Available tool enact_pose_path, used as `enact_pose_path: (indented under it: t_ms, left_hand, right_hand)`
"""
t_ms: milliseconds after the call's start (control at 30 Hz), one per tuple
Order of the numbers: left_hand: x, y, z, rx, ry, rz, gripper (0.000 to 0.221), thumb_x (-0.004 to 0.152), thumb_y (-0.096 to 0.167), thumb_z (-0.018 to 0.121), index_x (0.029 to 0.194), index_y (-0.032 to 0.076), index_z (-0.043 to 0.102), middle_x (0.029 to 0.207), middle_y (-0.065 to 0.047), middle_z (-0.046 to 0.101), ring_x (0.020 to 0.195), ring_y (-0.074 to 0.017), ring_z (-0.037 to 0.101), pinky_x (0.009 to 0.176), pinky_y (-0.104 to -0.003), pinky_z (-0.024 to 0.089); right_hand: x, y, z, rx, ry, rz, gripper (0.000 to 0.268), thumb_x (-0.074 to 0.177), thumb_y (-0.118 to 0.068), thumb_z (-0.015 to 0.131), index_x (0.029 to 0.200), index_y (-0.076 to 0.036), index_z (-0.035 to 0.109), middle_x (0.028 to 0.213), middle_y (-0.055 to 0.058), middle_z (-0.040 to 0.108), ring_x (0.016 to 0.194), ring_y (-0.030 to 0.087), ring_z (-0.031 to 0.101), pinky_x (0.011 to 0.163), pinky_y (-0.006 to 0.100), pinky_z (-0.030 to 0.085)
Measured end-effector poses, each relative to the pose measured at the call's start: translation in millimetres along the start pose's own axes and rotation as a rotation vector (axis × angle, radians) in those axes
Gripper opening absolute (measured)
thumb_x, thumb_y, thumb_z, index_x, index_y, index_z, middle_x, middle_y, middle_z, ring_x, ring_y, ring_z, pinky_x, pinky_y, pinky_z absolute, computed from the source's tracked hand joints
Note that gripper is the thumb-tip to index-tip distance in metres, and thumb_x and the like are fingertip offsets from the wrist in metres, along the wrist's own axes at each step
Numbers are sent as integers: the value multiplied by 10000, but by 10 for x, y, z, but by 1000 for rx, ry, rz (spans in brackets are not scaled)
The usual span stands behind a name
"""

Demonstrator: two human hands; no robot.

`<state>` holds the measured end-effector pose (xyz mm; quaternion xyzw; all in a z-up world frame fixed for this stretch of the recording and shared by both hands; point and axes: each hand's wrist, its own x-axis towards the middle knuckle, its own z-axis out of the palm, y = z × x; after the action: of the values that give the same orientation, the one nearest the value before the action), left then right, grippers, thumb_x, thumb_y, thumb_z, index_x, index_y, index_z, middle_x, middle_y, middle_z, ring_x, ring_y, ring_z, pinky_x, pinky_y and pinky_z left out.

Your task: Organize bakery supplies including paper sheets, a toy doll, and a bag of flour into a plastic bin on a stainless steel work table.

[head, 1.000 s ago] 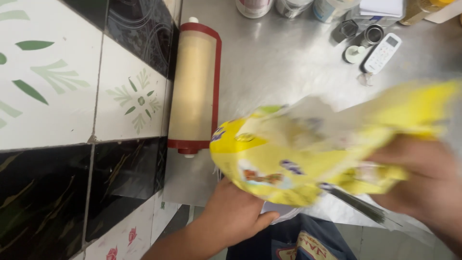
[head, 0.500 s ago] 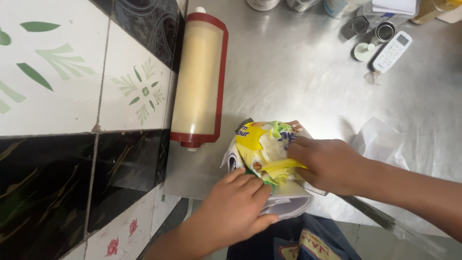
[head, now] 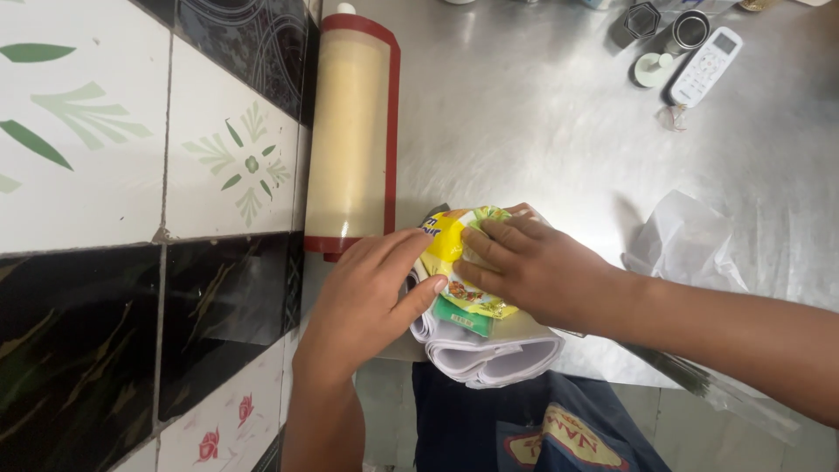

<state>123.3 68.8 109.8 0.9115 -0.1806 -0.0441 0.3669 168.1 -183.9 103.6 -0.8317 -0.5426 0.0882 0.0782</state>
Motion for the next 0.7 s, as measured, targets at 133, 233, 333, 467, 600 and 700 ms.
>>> enact_pose_path:
  t_ms: [133, 233, 333, 467, 600, 700]
  left_hand:
    - [-16, -7, -39, -61, 40, -33, 464, 934, 351, 684, 1232, -5, 664, 1238, -180, 702, 1125, -372, 647, 967, -457, 489]
    - [-96, -52, -60, -81, 64, -84, 448, 943, 341, 679, 1221, -10, 673, 1233, -185, 708, 1145, -368, 654, 974, -449, 493]
    - [-192, -129, -94, -78, 105, -147, 448, 946, 345, 675, 1220, -9, 680, 1234, -190, 709, 1173, -367, 650, 985, -443, 494]
    - [-253, -172, -140, -120, 124, -280, 458, 934, 371, 677, 1211, 7, 694, 1217, -187, 714, 1154, -358, 654, 967, -437, 502]
    - [-192, -180, -33, -64, 141, -179, 463, 943, 382, 680, 1209, 3, 691, 1221, -191, 711, 1166, -372, 649, 986, -445, 495]
    - [-107, -87, 7, -85, 117, -113, 464, 941, 379, 674, 1217, 6, 683, 1243, -176, 711, 1177, -363, 654, 982, -436, 503]
  right_hand:
    - [44, 31, 10, -184, 8, -86, 414, 766, -169, 672, 1152, -23, 638, 1240, 186, 647, 1133, 310, 639, 933, 391, 511]
    - [42, 80, -52, -75, -87, -110, 238, 776, -144, 667, 981, -22, 652, 1056, 138, 687, 993, 273, 680, 834, 363, 551]
    - [18, 101, -88, 72, -214, -103, 117, 800, -134, 669, 888, -61, 646, 901, 93, 689, 889, 259, 684, 784, 371, 559]
    - [33, 167, 252, 164, -259, -84, 108, 759, -110, 688, 858, -78, 660, 854, 85, 699, 844, 270, 688, 741, 397, 557]
    - [134, 188, 225, 187, -259, -44, 150, 710, -95, 702, 857, -84, 675, 850, 86, 705, 844, 282, 689, 733, 416, 549]
    - [138, 135, 117, 191, -277, -45, 138, 712, -96, 706, 846, -77, 683, 810, 96, 696, 814, 296, 688, 722, 431, 544]
